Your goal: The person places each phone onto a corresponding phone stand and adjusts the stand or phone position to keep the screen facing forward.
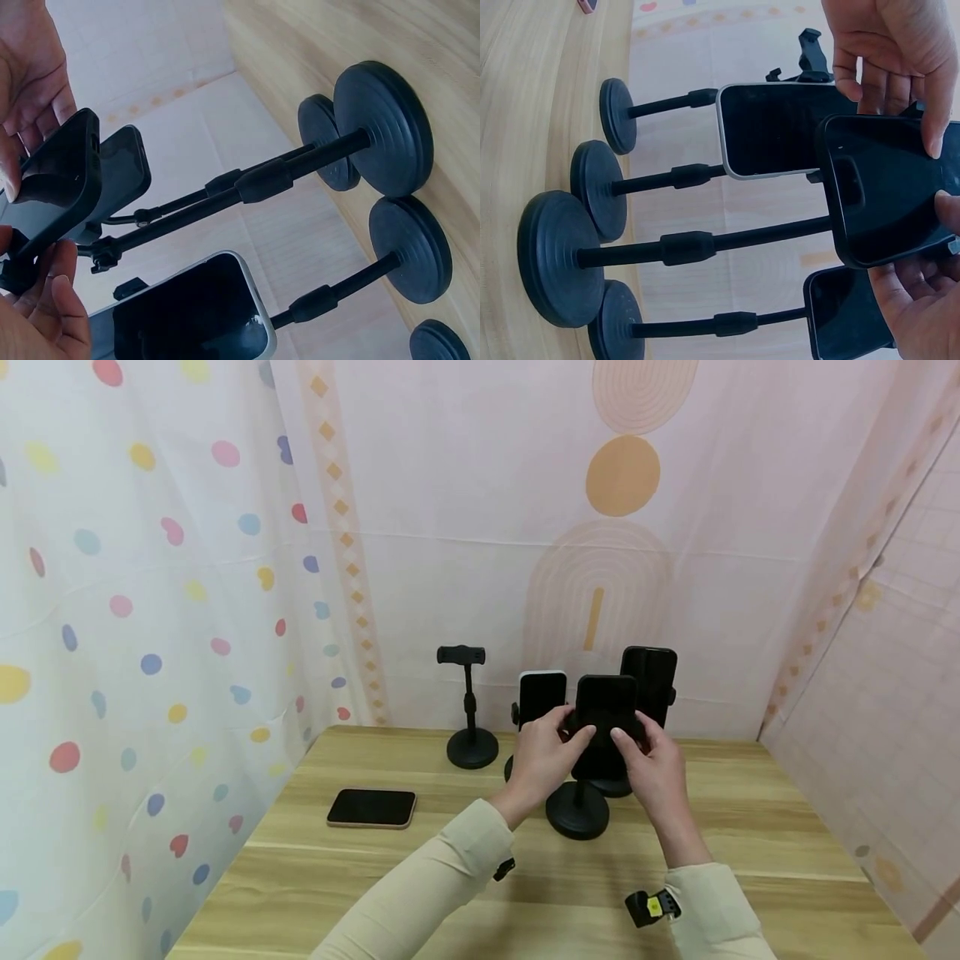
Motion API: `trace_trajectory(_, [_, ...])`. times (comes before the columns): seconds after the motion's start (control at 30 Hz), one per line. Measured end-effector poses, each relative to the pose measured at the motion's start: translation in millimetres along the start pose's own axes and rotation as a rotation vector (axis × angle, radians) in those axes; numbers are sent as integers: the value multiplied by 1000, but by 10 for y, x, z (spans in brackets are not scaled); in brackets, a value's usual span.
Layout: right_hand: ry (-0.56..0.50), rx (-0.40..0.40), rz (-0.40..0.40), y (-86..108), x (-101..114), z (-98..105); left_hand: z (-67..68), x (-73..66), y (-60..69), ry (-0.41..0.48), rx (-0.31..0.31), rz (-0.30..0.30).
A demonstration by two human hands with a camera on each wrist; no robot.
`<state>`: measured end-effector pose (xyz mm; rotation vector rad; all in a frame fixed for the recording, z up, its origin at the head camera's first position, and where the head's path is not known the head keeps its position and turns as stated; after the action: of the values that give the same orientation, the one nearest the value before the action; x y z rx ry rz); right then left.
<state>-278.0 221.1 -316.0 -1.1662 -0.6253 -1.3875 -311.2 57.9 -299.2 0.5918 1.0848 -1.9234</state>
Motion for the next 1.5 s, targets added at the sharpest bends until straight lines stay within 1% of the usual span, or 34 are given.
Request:
trace_trajectory(0.3, [-14, 8, 29, 36, -1, -3, 1, 24, 44, 21, 38, -13])
trace_trajectory(0.53, [-48, 44, 25, 62, -49, -26, -12, 75, 66, 36, 54, -22])
trace_trajectory(0.67, [-60, 43, 28, 74, -92, -33, -17, 104, 81, 59, 69, -20])
trace_trajectory(0.77, [-53, 39, 27, 83, -135, -34, -19, 127, 99, 79, 82, -16])
trace_trajectory(0.9, [-50, 44, 5, 119, -208, -27, -21, 171, 139, 97, 98, 0])
trace_trajectory(1.0, [-60, 48, -9, 150, -268, -24, -31, 226, 174, 98, 107, 16])
trace_trajectory(1.2, [-91, 55, -10, 226, -405, -31, -78, 351, 251, 102, 136, 44])
trace_trajectory(1.3, [-71, 57, -26, 263, -478, -35, -92, 393, 296, 98, 155, 49])
trace_trajectory(1.43, [-22, 54, -45, 302, -575, -41, -112, 447, 355, 99, 173, 41])
trace_trajectory(1.5, [-13, 55, -48, 322, -613, -44, -125, 472, 380, 96, 177, 37])
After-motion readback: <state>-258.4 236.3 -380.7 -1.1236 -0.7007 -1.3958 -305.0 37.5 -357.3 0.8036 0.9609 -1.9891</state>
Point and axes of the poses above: each hand's wrist, its own y-axis away from the middle knuckle, its own z-axis out of the back of the hand, x = y × z, the point moved 6 cm from there along -y, towards the middle knuckle, and after that the axes turned 5 degrees about x, right-handed, at the moved point
